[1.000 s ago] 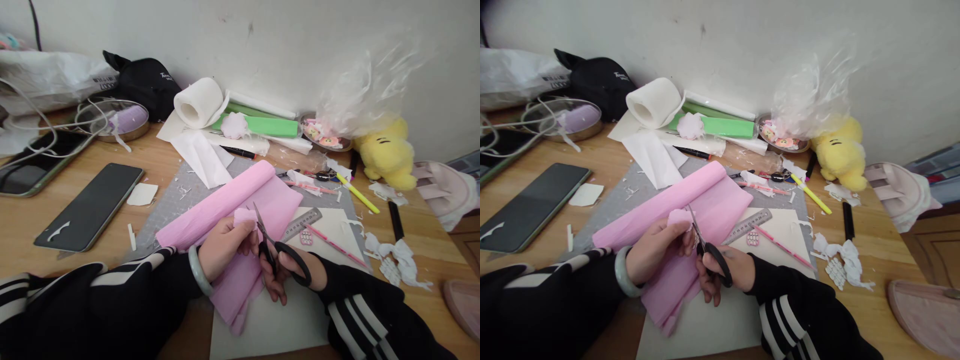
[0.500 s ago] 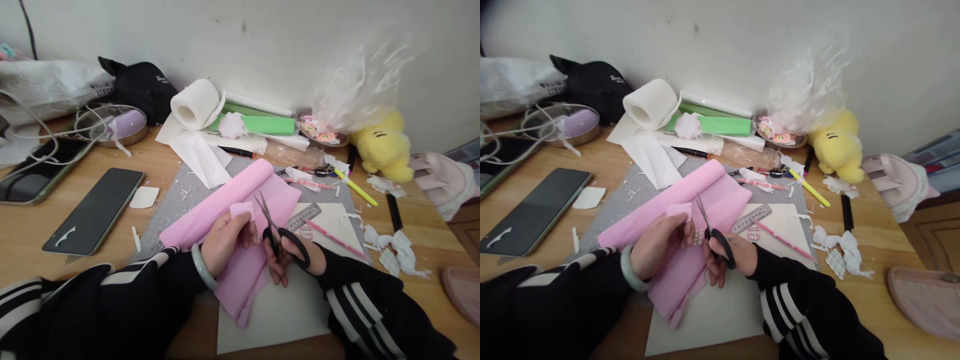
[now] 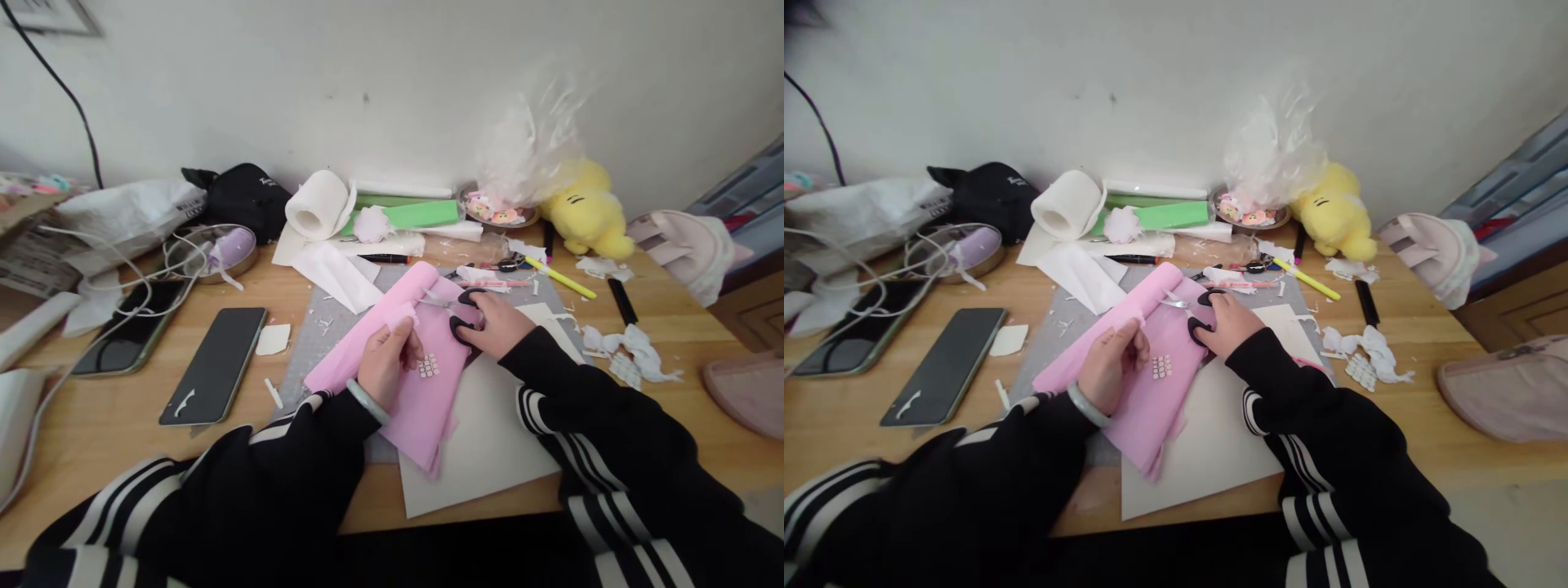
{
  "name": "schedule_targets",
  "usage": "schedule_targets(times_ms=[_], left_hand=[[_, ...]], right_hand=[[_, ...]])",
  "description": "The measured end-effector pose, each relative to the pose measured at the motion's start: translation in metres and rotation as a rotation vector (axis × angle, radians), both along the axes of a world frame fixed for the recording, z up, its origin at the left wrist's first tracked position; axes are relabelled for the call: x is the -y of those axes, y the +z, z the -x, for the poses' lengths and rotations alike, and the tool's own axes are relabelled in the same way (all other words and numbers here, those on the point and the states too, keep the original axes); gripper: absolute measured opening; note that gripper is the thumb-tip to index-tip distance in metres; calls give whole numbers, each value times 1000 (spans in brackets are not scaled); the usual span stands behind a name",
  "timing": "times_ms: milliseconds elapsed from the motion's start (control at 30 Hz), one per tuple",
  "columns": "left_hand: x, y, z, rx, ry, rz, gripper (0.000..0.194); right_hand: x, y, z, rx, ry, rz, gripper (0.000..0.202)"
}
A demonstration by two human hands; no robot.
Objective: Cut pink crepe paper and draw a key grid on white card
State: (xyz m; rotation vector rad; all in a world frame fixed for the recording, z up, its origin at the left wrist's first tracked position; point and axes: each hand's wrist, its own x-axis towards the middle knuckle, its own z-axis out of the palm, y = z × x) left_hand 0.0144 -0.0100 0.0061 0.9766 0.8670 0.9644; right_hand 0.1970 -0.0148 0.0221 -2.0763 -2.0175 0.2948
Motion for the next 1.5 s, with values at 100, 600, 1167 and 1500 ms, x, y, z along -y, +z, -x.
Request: schedule_targets(times_ms=[100,600,1167,1500], left_hand=[[-2,-2,1,9,6,-29,36],[-2,-9,0,-41,-38,-72,33],[1,-12,-2,48,66,-12,27],[-5,-13,-8,271,18,144,28]], right_hand=[[1,3,6,89,-3,-18,42],[22,1,57,-84,163,178,26],[-6,-24,49,-937,46,-74,31],[-8,-14,47,-611,79,-214,6]])
